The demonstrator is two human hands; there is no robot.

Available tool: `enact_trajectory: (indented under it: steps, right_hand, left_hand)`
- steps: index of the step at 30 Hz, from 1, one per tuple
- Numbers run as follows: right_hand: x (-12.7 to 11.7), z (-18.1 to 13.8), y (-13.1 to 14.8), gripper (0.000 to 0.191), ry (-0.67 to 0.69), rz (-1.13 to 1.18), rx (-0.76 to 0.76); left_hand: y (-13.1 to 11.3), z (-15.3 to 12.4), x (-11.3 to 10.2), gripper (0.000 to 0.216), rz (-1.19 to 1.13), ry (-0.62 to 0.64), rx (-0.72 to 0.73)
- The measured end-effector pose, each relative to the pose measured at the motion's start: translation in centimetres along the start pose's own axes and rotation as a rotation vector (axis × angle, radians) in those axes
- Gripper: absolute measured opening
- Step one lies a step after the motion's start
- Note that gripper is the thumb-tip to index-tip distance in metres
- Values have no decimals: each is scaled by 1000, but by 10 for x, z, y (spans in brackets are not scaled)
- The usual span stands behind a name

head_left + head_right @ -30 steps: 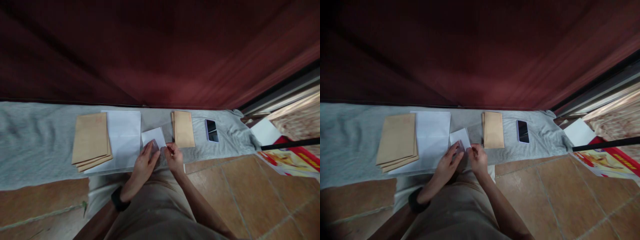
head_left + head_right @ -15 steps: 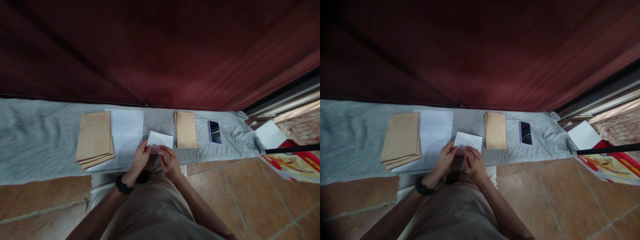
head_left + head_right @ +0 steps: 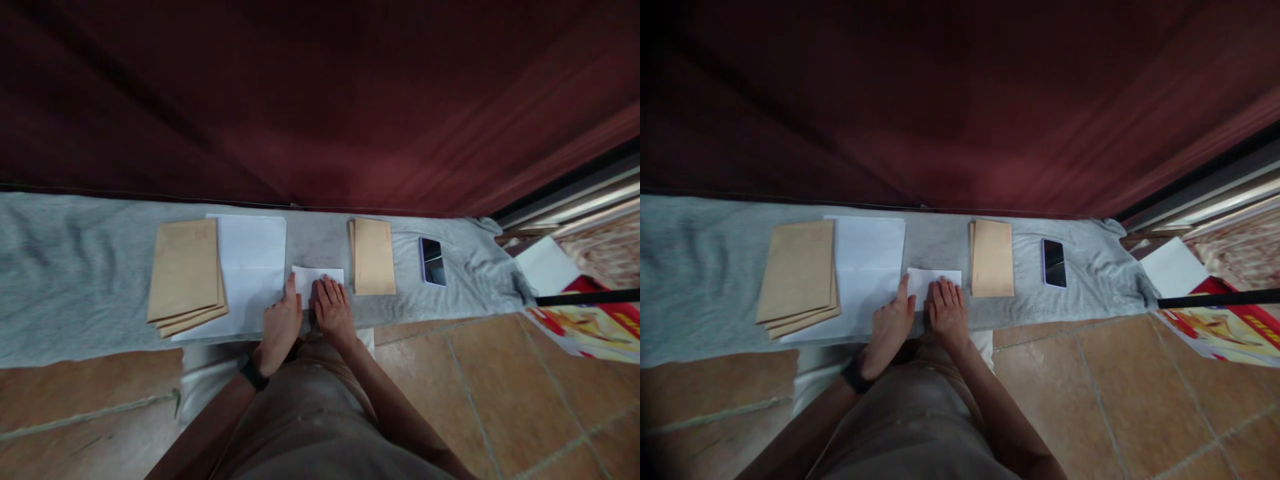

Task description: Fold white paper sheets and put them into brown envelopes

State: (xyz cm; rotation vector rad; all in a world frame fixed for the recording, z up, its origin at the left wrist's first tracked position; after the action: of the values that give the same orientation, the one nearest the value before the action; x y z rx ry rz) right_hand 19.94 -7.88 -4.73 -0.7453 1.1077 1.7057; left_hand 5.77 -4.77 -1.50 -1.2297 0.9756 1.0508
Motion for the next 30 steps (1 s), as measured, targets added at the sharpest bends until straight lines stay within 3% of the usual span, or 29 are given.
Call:
enact_trajectory:
  steps: [9,15,20,24,30]
  right_hand:
    - [0,7,-12,50,0,-3,-13]
    - [3,3,-3,52,19,17,-41]
    - [7,-1,-3,54,14,-8,-32]
    - [7,-4,-5,57,23,-24,-80]
    - [3,-12,-9,61,-28,-44,-30]
  left_hand:
    - [2,-2,-1,54,63,53,43]
    - [4,-4,-4,54,94,86,98]
    - [-3,-9,-4,48,-12,-69,251]
    - [-17,-13,11,57,-181,-149,399]
    - [-11,-20,34,72,-182,-152,359]
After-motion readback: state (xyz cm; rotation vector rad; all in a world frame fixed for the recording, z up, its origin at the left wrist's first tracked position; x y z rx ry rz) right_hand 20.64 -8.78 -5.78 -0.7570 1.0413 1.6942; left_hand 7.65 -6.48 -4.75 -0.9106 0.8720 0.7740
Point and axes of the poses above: each hand's wrist, its own z-axis towards the middle knuckle, its own x-axis out of the palm, y = z × x, the point moved 2 cm from there along z, towards the middle knuckle, and after that the axes turned 15 degrees about -y, right-handed, at the moved point
